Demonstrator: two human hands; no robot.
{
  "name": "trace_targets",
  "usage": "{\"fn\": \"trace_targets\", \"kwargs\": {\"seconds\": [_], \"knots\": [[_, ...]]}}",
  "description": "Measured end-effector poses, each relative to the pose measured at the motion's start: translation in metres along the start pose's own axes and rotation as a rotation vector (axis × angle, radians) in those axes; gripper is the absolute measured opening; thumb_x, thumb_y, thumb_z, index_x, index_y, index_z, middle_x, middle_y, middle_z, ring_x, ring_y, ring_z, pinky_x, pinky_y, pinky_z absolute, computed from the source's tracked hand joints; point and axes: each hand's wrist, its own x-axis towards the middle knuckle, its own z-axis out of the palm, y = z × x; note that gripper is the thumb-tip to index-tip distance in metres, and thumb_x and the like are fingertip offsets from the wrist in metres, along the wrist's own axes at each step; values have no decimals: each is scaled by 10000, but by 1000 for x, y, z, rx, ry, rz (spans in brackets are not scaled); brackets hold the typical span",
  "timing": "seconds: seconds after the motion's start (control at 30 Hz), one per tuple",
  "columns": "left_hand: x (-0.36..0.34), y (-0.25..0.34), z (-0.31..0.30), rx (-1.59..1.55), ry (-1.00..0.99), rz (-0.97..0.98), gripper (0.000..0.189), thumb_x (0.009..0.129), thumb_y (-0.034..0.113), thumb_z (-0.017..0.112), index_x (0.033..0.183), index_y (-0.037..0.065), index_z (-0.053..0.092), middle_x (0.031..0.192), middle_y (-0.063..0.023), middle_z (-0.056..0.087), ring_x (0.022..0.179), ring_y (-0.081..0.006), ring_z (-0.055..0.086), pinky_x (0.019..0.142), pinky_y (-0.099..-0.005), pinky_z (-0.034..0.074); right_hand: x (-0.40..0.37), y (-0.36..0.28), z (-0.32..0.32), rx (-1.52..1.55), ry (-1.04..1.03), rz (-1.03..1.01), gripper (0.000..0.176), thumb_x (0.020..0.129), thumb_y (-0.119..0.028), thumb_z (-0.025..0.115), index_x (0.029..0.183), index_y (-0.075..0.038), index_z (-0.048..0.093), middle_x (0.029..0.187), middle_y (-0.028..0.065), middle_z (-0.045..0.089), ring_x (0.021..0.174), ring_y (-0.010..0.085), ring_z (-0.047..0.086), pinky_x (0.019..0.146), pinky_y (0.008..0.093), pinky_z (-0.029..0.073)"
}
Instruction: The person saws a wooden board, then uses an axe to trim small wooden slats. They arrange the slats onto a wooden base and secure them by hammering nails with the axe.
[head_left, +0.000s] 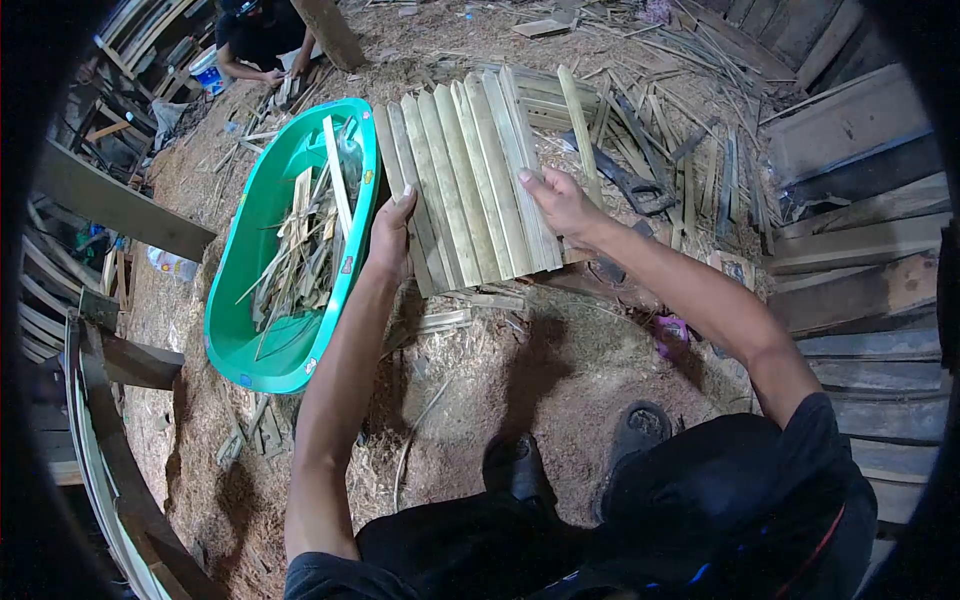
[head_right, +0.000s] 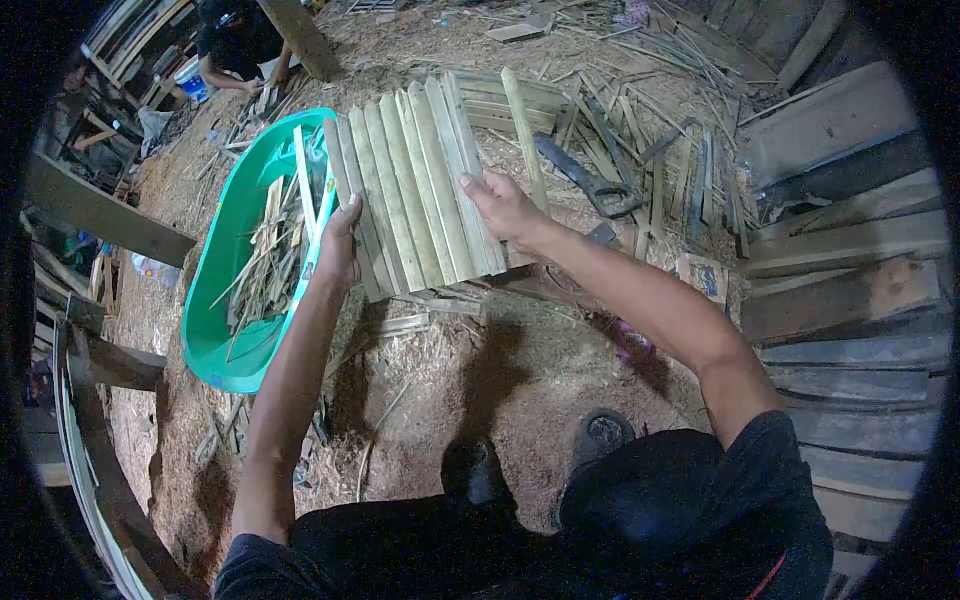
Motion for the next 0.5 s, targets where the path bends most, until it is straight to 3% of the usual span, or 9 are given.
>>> {"fn": "trace_targets", "kwargs": {"seconds": [0.07,0.17,0.33,0.47,0.5], "knots": [[-3,2,6,-38,16,1,412,1007,357,490,1220,11,553,1111,-102,656,973,-198,665,849,-366,556,5,8,-5,-67,-11,-6,430,1037,-391,468,1109,6,619,878,26,627,780,72,553,712,248,485],[-1,2,5,-64,2,3,403,1004,353,500,1210,13,562,1100,-105,659,938,-197,674,825,-357,565,11,11,-11,-98,-56,36,418,1036,-373,478,1212,-2,557,985,29,648,876,62,602,752,228,514],[4,18,18,-67,105,-72,416,999,339,503,1229,-3,562,1132,-144,658,961,-239,681,857,-379,562,26,0,-9,-36,-33,80,419,1033,-360,486,1226,6,553,1085,82,644,982,119,603,871,293,502],[29,13,4,-72,74,-75,460,990,346,512,1260,-25,544,1162,-167,651,996,-262,675,888,-405,553,43,0,-13,54,-38,141,416,1030,-342,493,1247,10,546,1175,123,627,1080,165,588,962,351,472],[31,13,3,-63,75,-81,472,988,349,514,1269,-29,537,1166,-171,650,1003,-266,673,895,-410,551,45,0,-13,73,-19,147,405,1029,-337,498,1215,18,557,1136,121,629,1043,165,588,934,345,474]]}}
